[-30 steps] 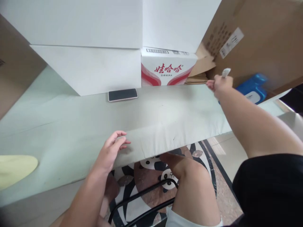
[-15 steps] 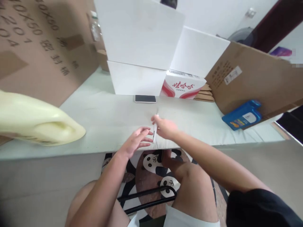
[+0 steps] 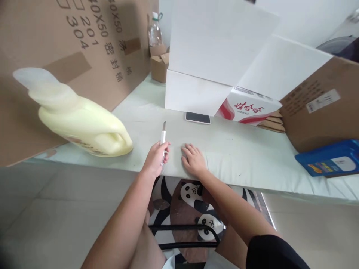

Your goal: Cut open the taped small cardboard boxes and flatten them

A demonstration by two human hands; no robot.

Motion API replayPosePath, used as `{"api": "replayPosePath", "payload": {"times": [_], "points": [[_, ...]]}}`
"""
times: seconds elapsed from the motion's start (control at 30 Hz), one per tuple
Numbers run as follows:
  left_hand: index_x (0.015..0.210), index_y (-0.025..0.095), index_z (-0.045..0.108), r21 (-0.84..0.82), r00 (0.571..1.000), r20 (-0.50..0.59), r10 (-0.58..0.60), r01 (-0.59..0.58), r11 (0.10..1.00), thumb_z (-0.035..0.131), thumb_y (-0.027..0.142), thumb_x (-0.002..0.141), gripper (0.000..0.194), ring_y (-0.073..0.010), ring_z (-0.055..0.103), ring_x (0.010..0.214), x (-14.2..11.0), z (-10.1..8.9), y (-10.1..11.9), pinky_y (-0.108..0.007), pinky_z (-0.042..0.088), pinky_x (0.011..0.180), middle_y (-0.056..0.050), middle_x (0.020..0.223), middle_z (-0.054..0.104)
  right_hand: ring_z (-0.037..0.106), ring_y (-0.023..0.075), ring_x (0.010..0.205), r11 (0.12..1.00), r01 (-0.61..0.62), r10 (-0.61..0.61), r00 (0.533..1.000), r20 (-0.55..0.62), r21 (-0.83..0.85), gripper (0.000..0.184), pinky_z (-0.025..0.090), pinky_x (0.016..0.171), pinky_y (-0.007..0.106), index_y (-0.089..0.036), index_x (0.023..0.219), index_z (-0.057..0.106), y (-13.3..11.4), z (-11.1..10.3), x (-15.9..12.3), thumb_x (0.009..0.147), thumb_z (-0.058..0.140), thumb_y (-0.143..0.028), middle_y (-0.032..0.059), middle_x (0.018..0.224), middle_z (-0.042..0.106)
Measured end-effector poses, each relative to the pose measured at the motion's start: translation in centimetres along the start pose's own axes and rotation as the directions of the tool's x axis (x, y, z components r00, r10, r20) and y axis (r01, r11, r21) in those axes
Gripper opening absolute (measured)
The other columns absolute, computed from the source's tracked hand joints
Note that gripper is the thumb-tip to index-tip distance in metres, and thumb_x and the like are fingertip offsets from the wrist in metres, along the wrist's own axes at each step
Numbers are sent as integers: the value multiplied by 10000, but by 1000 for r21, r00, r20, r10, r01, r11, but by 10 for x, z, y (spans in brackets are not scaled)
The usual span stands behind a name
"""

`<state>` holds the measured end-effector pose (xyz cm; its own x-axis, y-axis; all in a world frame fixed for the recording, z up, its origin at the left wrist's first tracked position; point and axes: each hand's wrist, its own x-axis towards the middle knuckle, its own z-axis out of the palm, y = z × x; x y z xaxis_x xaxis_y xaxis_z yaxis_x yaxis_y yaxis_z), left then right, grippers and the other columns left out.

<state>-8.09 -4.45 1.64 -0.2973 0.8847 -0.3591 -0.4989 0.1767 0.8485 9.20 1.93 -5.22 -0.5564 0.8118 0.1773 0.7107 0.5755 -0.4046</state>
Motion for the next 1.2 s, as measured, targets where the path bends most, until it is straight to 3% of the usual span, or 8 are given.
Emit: {"api": "replayPosePath", "payload": {"times": [0.1,0.3,0.47,0.63,0.9,1.03,1.1,1.2], "points": [[813,151,638,-63,998,26,-56,58,996,615,301,790,153,-55,411,395,3,0,-1,-184,232,374,61,597,454,477,395,1477,999,-7,8,1000,20,-38,442,368,1201,622,-148,1340,658,3,9,-6,948,506,-286,179,1545,565],[789,140,646,-194,993,54,-105,113,974,516,296,745,208,-73,439,431,12,13,5,-190,297,389,41,598,457,472,328,1488,997,-26,29,999,35,-78,433,364,1213,543,-183,1357,649,2,6,-4,955,513,-272,135,1558,563],[872,121,687,-244,996,-14,-85,79,966,552,211,694,241,-60,484,485,20,24,0,-178,360,428,40,671,496,475,322,1486,998,-26,28,999,25,-65,419,361,1216,530,-180,1334,662,4,7,-4,948,519,-261,134,1550,572],[907,158,666,-257,995,-78,-60,38,966,660,192,714,196,-84,565,516,30,24,-7,-202,459,499,38,690,566,501,325,1466,999,-11,11,1000,10,-47,406,379,1206,528,-177,1299,682,4,8,-1,924,539,-235,137,1522,600],[916,173,612,-353,983,-159,-91,29,935,680,228,746,191,-74,562,484,35,19,1,-201,448,476,45,727,580,571,357,1385,998,41,-42,999,-19,-39,357,464,1129,568,-162,1205,697,11,7,-1,896,526,-209,171,1431,660],[816,199,502,-404,984,-154,-90,20,914,701,230,704,230,-27,399,421,33,13,5,-161,267,408,90,646,466,683,311,1187,995,96,-96,995,-20,0,357,545,1053,512,-158,1163,687,10,-1,39,855,506,-165,172,1246,735],[788,211,444,-429,983,-153,-99,24,903,690,235,685,267,-19,340,410,33,10,8,-161,224,408,105,622,412,672,313,1197,991,134,-134,991,-24,11,394,534,1074,517,-166,1220,670,-2,-5,83,862,505,-175,168,1272,714],[771,219,398,-453,981,-158,-115,32,891,662,262,671,285,-21,317,415,36,7,12,-166,211,420,109,609,371,617,331,1286,979,201,-201,979,-23,21,496,490,1137,527,-168,1363,614,-34,-5,174,874,533,-185,172,1376,644]]}}
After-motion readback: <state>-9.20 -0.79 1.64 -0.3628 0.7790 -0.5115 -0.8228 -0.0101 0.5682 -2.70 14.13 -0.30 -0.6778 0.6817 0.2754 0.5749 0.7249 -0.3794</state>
